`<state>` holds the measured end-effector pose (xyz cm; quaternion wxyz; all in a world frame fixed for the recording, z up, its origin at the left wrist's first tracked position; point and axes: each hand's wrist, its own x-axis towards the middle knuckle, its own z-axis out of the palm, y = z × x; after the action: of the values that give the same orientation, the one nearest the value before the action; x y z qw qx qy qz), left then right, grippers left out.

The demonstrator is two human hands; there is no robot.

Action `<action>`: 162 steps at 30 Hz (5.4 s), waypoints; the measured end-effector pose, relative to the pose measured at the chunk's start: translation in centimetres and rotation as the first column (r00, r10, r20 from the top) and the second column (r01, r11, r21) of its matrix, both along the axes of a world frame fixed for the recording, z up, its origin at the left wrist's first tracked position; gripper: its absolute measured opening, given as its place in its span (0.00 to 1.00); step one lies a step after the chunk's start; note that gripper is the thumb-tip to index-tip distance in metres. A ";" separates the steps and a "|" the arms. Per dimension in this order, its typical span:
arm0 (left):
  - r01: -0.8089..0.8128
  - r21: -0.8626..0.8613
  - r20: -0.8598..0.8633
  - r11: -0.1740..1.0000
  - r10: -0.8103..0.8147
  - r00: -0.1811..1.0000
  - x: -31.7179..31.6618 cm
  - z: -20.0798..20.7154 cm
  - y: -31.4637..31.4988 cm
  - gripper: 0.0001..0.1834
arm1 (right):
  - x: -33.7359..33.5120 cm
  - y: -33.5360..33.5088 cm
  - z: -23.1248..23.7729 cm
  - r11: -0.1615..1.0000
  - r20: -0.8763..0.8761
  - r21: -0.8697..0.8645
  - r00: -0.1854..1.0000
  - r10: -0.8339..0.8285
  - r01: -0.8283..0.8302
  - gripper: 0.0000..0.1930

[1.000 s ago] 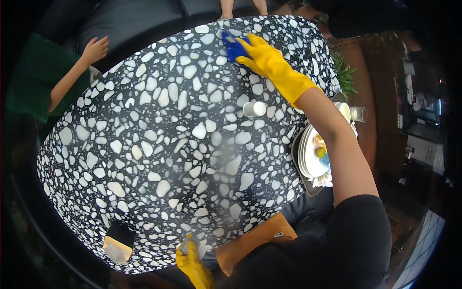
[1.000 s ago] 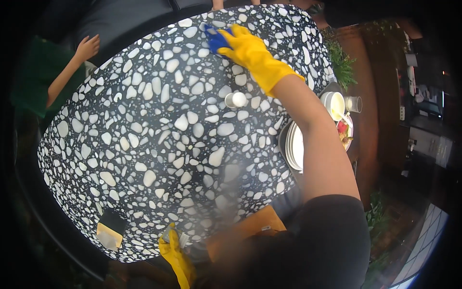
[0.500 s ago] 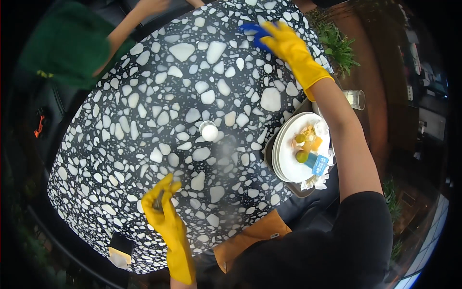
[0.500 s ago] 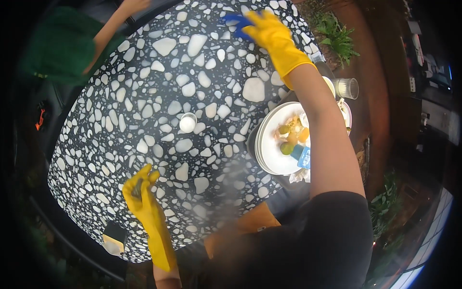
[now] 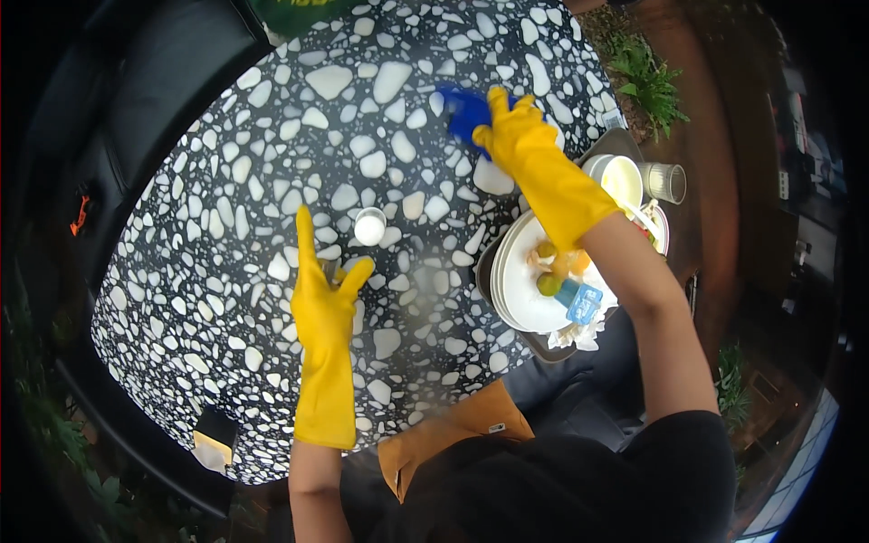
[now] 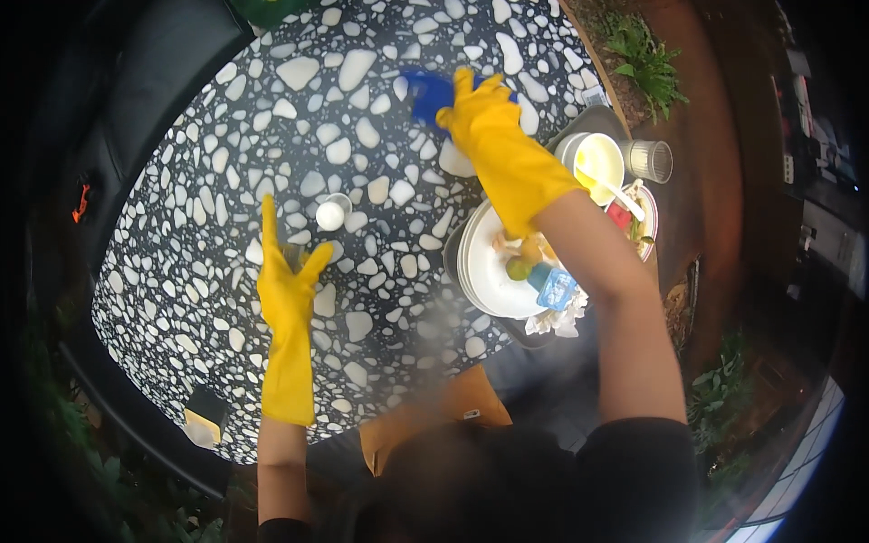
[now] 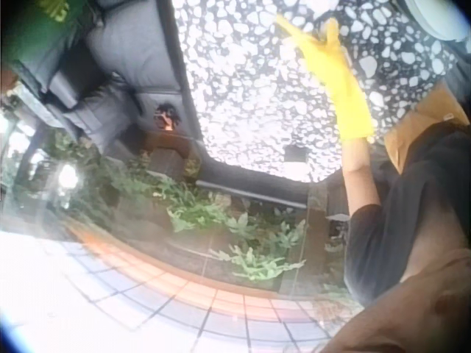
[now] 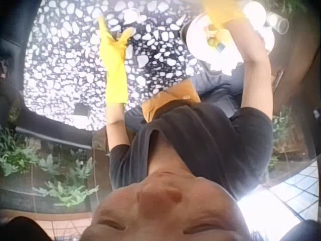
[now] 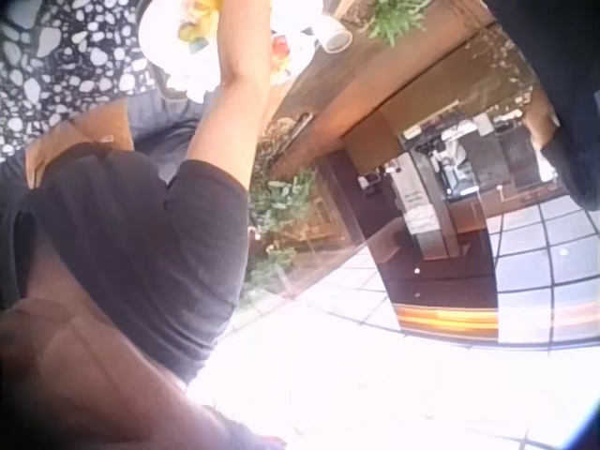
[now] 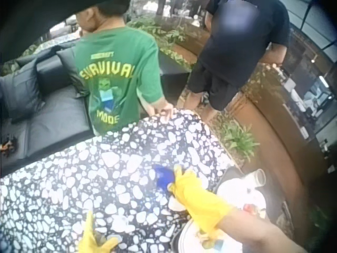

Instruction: The person wears gloves, carries a tray to a dining table, and clears leftover food and dishes into a bowl and onto the tray. They then wipe the table surface with a blue cloth before carrying the tray back to the kitchen sink area.

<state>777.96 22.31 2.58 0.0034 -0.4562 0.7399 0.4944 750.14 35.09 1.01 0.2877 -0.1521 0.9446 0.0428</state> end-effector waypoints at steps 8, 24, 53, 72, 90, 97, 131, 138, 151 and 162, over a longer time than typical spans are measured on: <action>0.113 -0.047 0.059 0.993 -0.110 0.992 -0.3 -1.5 0.0 0.55 | 12.8 0.8 -5.4 0.986 -0.086 0.155 0.993 0.081 -0.067 0.49; -0.435 0.091 0.403 0.896 0.366 0.838 32.8 3.7 1.9 0.42 | 23.2 -5.7 -3.0 0.976 -0.197 -0.046 0.960 0.200 -0.213 0.36; -0.855 0.370 0.256 0.363 0.845 0.470 61.2 1.8 -6.5 0.34 | 61.1 -26.7 0.1 0.878 -0.212 -0.263 0.912 0.351 -0.399 0.43; -0.815 0.539 0.054 0.214 0.957 0.287 61.4 0.6 -12.0 0.18 | 74.1 -34.8 0.3 0.778 -0.124 -0.414 0.876 0.466 -0.473 0.43; -0.846 0.329 -0.003 0.418 0.897 0.442 67.6 0.3 -15.9 0.32 | 68.8 -24.0 1.7 0.461 -0.364 -0.584 0.723 0.587 -0.668 0.32; -0.843 0.378 0.131 0.383 0.879 0.458 71.5 1.7 -4.6 0.33 | 43.6 -13.8 -3.2 0.791 -0.446 -0.554 0.895 -0.020 -0.258 0.24; -0.417 0.621 0.113 0.663 0.451 0.885 29.6 4.7 25.0 0.31 | 39.4 29.2 1.5 0.580 0.283 -0.794 0.736 0.616 -0.180 0.22; -0.225 0.781 -0.068 0.583 0.437 0.897 16.8 -4.0 29.0 0.34 | 18.0 52.8 15.5 0.396 0.321 -0.464 0.567 -0.758 0.792 0.30; -0.514 0.720 -0.029 0.467 0.760 0.650 6.0 -11.4 39.8 0.12 | -18.8 53.4 -8.7 0.513 0.625 -0.522 0.715 -0.313 0.682 0.22; 0.132 -0.309 0.380 0.942 -0.005 0.925 2.4 -8.4 42.1 0.18 | -16.2 51.3 -4.6 0.428 0.740 -0.484 0.618 -0.265 0.763 0.22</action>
<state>780.35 64.37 -5.85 0.0855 -0.5093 0.8135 0.2674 733.90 86.43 -3.63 0.4536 0.0510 0.7322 -0.5055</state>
